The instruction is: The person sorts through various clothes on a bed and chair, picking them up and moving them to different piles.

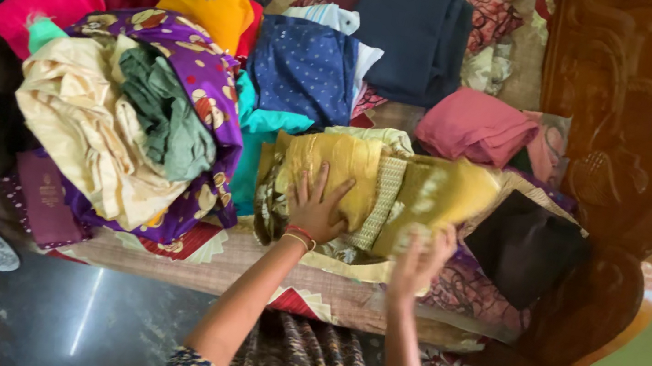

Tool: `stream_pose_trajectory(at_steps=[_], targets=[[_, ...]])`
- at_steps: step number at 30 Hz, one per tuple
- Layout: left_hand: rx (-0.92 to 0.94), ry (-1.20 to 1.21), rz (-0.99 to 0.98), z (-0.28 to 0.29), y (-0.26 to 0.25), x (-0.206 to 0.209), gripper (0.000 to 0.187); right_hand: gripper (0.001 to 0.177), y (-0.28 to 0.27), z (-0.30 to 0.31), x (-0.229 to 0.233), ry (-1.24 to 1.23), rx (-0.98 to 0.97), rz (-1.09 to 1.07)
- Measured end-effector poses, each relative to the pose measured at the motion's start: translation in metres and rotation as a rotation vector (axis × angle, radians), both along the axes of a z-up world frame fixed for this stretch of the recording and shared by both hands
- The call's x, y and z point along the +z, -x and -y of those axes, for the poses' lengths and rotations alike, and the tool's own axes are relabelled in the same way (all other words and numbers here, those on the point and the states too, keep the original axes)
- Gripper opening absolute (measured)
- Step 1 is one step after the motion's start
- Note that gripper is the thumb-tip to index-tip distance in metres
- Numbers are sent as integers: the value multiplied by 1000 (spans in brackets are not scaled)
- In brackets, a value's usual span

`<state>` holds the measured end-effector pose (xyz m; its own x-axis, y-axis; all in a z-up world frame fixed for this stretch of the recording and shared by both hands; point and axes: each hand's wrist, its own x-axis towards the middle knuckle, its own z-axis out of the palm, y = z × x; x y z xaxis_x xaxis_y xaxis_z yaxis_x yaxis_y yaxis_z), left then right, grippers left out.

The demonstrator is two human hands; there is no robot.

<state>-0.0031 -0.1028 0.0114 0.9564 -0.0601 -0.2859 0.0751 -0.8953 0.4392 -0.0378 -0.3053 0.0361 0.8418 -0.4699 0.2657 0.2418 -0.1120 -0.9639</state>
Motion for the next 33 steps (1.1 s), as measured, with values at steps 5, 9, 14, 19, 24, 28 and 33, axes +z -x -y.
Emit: stream_pose_trajectory(at_steps=[5, 9, 14, 19, 24, 28, 33], targets=[[-213, -2, 282, -12, -5, -97, 78, 21, 3, -105, 16, 887, 667, -150], [-510, -547, 331, -25, 9, -152, 74, 22, -9, -127, 13, 950, 824, -106], [-418, -98, 222, -57, 40, -157, 70, 23, -19, -148, 27, 878, 835, -118], [15, 174, 327, -63, 47, -148, 68, 23, -7, -184, 46, 809, 953, -170], [441, 415, 106, -54, 63, -154, 65, 24, -7, -218, 19, 899, 1113, -124], [523, 509, -18, -47, 46, -161, 64, 32, -36, -221, -10, 1293, 1228, -316], [491, 548, -95, -35, 44, -167, 61, 26, -47, -154, -6, 813, 1054, 16]])
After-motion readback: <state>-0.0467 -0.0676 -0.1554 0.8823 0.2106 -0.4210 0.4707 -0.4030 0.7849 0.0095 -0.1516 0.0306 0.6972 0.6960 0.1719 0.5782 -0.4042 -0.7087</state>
